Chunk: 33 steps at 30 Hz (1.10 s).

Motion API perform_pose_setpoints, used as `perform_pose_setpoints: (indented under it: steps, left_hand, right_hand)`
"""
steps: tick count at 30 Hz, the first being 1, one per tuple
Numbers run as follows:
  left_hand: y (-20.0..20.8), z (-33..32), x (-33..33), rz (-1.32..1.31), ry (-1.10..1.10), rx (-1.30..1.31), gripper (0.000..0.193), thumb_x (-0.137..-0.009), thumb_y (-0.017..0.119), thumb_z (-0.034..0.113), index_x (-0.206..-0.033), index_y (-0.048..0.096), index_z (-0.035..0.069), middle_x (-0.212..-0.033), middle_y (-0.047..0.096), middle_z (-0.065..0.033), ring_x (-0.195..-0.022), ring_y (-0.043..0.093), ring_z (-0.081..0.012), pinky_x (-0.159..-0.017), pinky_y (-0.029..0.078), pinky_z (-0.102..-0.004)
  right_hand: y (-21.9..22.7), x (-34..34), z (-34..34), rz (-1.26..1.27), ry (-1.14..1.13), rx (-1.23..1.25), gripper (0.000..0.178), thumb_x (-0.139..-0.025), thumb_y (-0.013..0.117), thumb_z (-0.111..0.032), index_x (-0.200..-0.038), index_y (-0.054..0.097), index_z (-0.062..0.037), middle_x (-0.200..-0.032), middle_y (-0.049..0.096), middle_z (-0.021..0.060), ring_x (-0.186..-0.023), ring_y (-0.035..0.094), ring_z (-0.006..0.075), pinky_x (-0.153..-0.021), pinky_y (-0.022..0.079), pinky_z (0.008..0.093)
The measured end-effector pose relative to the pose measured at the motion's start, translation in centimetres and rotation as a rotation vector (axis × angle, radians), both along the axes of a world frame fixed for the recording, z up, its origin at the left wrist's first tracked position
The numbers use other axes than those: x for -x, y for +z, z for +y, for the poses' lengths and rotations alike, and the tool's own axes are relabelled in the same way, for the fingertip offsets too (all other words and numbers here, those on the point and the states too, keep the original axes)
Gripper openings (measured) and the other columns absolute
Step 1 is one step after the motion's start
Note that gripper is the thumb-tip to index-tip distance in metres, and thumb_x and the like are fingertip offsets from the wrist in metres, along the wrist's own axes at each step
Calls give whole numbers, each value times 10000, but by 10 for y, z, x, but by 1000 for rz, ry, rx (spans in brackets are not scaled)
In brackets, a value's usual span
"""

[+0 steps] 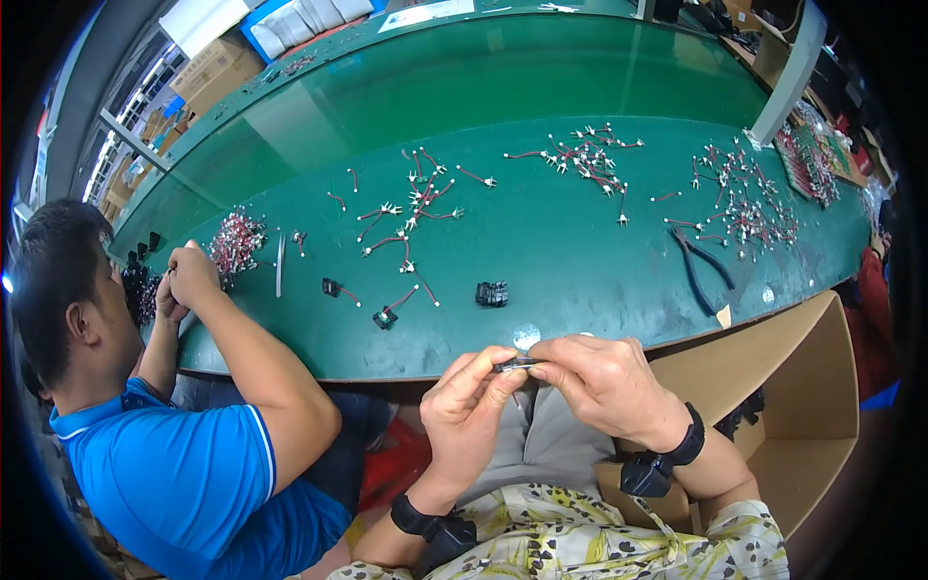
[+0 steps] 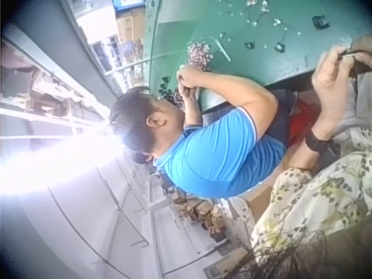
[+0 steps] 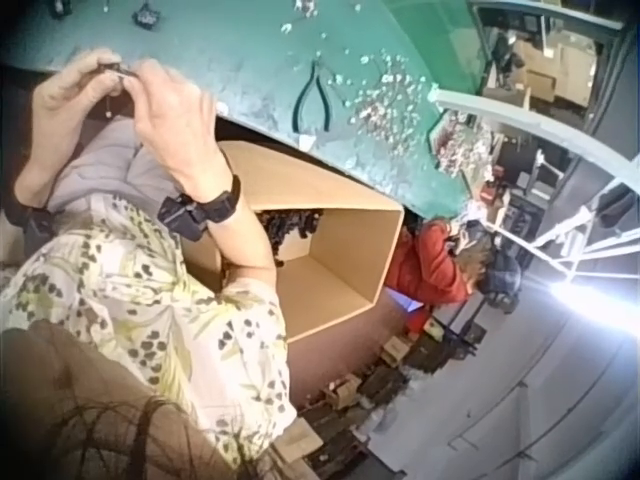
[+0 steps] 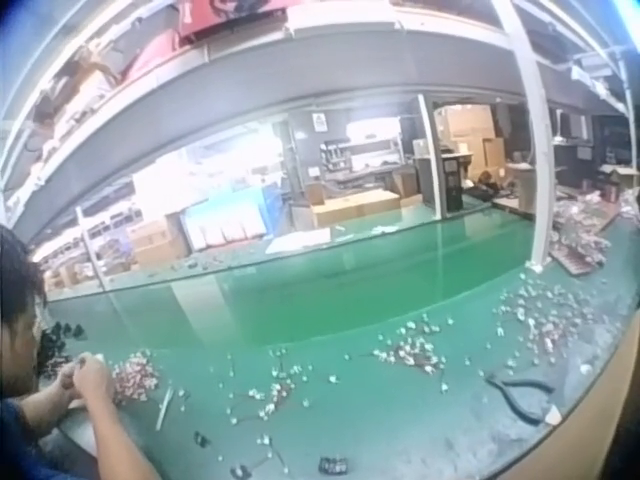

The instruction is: Assemble small electronic components by connecting wires to plastic housings.

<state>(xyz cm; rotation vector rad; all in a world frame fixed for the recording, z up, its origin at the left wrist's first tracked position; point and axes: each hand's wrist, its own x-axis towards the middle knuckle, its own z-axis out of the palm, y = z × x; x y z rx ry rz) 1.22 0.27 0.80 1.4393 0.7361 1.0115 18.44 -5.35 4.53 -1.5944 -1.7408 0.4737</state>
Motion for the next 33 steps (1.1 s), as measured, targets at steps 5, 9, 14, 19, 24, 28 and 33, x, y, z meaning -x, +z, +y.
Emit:
perform_pose_setpoints:
  steps: [5, 9, 14, 19, 24, 28, 33]
  left_hand:
    - [-5, 3, -8, -38, 54, 40, 262, -886, 655, -69, -1146, 634, -54, -1001, 647, -81, -899, 655, -128, -787, 538, -242]
    - [3, 7, -5, -182, 3, 223, 327, -884, 658, -67, -1205, 601, -34, -1040, 651, -95, -909, 654, -132, -801, 551, -250]
    - [-7, 11, 14, -181, -82, 231, 351, -884, 660, -62, -1227, 597, -24, -1096, 634, -97, -980, 635, -127, -827, 551, -246]
    - [-4, 11, 18, -54, -94, 29, 306, -882, 659, -61, -1185, 644, -22, -1109, 617, -92, -998, 623, -129, -845, 544, -253]
    - [3, 6, 13, -33, -121, 17, 298, -881, 655, -65, -1175, 652, -22, -1106, 611, -93, -989, 633, -142, -849, 546, -255]
    - [4, 5, 12, -22, -109, 32, 263, -880, 659, -60, -1140, 665, -23, -1115, 614, -101, -952, 657, -153, -817, 555, -251]
    - [2, 9, 13, 82, -137, -46, 243, -876, 658, -72, -1116, 659, -33, -1102, 608, -95, -953, 631, -132, -829, 538, -236]
  right_hand:
    - [-9, -4, 7, 0, -26, -90, 130, -895, 661, -176, -983, 657, -81, -769, 678, 121, -642, 664, 312, -507, 500, 407]
    - [-4, -10, 10, 195, 42, 5, 163, -893, 679, -186, -1002, 656, -67, -756, 671, 126, -611, 661, 288, -508, 490, 382]
    - [13, -13, 6, 231, 41, 224, 210, -889, 702, -193, -1039, 655, -54, -760, 666, 128, -616, 663, 231, -524, 483, 349]
    - [4, -8, 6, 191, 87, 58, 223, -895, 690, -215, -1053, 664, -60, -801, 681, 123, -641, 663, 271, -531, 488, 372]
    - [-4, -6, 5, 145, 106, -13, 215, -905, 668, -240, -1054, 672, -85, -839, 698, 116, -679, 664, 312, -539, 500, 397]
    - [1, -7, 4, 49, 119, 4, 191, -908, 659, -223, -1042, 681, -89, -844, 701, 104, -709, 675, 298, -556, 513, 389]
    - [-4, -9, 4, -44, 116, 13, 184, -934, 616, -259, -1037, 662, -114, -805, 684, 78, -696, 668, 305, -543, 508, 416]
